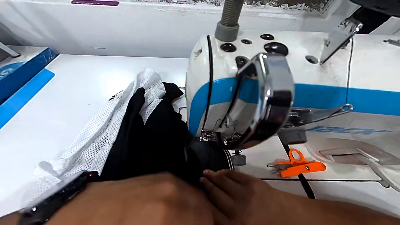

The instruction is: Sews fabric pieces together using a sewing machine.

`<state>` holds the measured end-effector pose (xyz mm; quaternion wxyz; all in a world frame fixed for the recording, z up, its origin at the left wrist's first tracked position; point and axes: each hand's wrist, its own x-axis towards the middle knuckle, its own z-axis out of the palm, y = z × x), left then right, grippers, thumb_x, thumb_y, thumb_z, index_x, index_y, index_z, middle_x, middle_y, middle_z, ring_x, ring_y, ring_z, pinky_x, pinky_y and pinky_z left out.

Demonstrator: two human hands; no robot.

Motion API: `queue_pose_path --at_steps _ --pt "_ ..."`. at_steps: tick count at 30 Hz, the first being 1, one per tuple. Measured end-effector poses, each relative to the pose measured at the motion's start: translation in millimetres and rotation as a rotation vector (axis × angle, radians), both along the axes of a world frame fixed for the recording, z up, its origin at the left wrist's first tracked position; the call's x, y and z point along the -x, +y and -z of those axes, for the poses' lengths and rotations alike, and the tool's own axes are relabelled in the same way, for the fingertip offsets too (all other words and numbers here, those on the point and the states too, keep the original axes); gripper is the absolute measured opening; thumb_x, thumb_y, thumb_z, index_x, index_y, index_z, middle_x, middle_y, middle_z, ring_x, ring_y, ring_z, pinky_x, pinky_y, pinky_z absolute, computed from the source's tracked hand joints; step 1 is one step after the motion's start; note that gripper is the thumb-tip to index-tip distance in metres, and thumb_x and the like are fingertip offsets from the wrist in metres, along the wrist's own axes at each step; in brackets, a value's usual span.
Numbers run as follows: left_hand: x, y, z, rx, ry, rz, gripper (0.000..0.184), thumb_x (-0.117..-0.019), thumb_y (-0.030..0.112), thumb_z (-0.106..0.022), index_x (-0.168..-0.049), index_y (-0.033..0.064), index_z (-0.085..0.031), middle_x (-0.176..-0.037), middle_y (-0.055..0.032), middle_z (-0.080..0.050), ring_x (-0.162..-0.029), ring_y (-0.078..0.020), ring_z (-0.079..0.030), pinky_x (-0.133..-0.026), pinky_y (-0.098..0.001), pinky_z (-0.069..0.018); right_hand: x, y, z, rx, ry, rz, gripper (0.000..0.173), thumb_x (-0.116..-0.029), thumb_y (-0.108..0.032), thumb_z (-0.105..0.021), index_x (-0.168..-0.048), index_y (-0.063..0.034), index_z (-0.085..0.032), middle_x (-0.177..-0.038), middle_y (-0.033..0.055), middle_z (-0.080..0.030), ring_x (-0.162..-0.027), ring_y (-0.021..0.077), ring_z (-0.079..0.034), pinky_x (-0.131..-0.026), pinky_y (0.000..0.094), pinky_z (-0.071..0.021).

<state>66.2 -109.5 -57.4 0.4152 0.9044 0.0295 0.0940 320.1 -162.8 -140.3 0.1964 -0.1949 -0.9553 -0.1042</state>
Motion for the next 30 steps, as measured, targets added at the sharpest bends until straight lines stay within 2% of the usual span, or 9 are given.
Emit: queue_pose_path --at_steps 1,3,4,6,10,15,19,23,30 --pt "-2 3 21 -0.24 -0.029 -0.135 0.06 -0.1099 0.05 -0.027 -0.096 0.0062 -0.067 -0.095 -0.0102 -0.068 -0.093 -0.0199 -0.067 -0.078 -0.0367 -0.0565 -1 -3 1 0.008 -0.009 0.005 0.023 -0.1063 -0.007 -0.043 -0.114 -0.0078 -0.065 -0.11 0.0108 -0.074 -0.108 0.0262 -0.071 -0.084 0.0368 -0.0588" --pt "-2 4 65 -0.681 0.047 -0.358 0.066 -0.1083 0.056 -0.022 -0.128 0.0109 -0.066 -0.128 -0.0104 -0.067 -0.12 -0.0231 -0.065 -0.095 -0.0395 -0.0559 -8 0 3 0.098 0.052 0.027 0.019 -0.1055 -0.008 -0.047 -0.113 -0.0112 -0.064 -0.105 0.0068 -0.072 -0.107 0.0242 -0.069 -0.081 0.0359 -0.0587" --pt "-1 -1 81 -0.796 0.081 -0.416 0.068 -0.1071 0.06 -0.022 -0.14 0.0141 -0.06 -0.138 -0.0106 -0.064 -0.128 -0.0252 -0.061 -0.101 -0.0416 -0.0532 -13 6 4 0.144 0.084 0.025 0.02 -0.1058 -0.009 -0.048 -0.117 -0.0119 -0.065 -0.103 0.0065 -0.071 -0.104 0.0236 -0.069 -0.08 0.0357 -0.0584" --pt "0 -14 98 -0.863 0.087 -0.486 0.066 -0.107 0.06 -0.023 -0.147 0.0158 -0.053 -0.144 -0.0114 -0.059 -0.132 -0.0264 -0.057 -0.105 -0.0405 -0.0484 -19 15 6 0.183 0.071 0.025 0.024 -0.1062 -0.009 -0.048 -0.122 -0.0132 -0.065 -0.105 0.0062 -0.068 -0.103 0.0238 -0.065 -0.081 0.0359 -0.0559" --pt "2 -15 101 -0.713 0.062 -0.543 0.061 -0.1091 0.053 -0.025 -0.143 0.0127 -0.056 -0.145 -0.0091 -0.058 -0.138 -0.0226 -0.052 -0.112 -0.0364 -0.0433 -16 17 4 0.163 -0.031 0.042 0.02 -0.1069 -0.01 -0.044 -0.112 -0.0125 -0.063 -0.134 0.0065 -0.064 -0.132 0.025 -0.057 -0.102 0.0398 -0.0515" --pt "4 8 90 -0.776 0.071 -0.491 0.067 -0.1078 0.058 -0.02 -0.143 0.0157 -0.058 -0.139 -0.004 -0.063 -0.131 -0.0194 -0.057 -0.108 -0.0368 -0.0455 -15 27 4 0.187 0.045 0.058 0.024 -0.1071 -0.009 -0.045 -0.124 -0.0114 -0.062 -0.112 0.0071 -0.069 -0.106 0.0244 -0.066 -0.084 0.0366 -0.0557" --pt "1 6 90 -0.732 0.076 -0.47 0.065 -0.108 0.057 -0.015 -0.147 0.0249 -0.057 -0.135 -0.0058 -0.063 -0.126 -0.0218 -0.057 -0.103 -0.0406 -0.0453 -11 11 2 0.122 0.027 0.023 0.019 -0.1046 -0.007 -0.048 -0.106 -0.0114 -0.066 -0.111 0.0066 -0.071 -0.11 0.0238 -0.067 -0.084 0.037 -0.0562" --pt "3 -17 95 -0.715 0.098 -0.46 0.059 -0.1084 0.057 -0.023 -0.149 0.026 -0.052 -0.138 -0.0122 -0.059 -0.129 -0.0289 -0.055 -0.107 -0.0418 -0.0443 -17 -7 0 0.108 -0.019 -0.009 0.019 -0.1048 -0.005 -0.047 -0.107 -0.0096 -0.065 -0.111 0.0067 -0.073 -0.108 0.0218 -0.069 -0.079 0.0299 -0.0548" --pt "5 18 97 -0.664 0.05 -0.459 0.055 -0.1081 0.058 -0.019 -0.147 0.038 -0.053 -0.139 -0.0044 -0.059 -0.131 -0.0218 -0.053 -0.108 -0.0409 -0.0424 -18 11 6 0.097 0.029 0.038 0.018 -0.1044 -0.007 -0.049 -0.109 -0.011 -0.066 -0.112 0.0052 -0.074 -0.106 0.0205 -0.07 -0.075 0.0299 -0.0556"
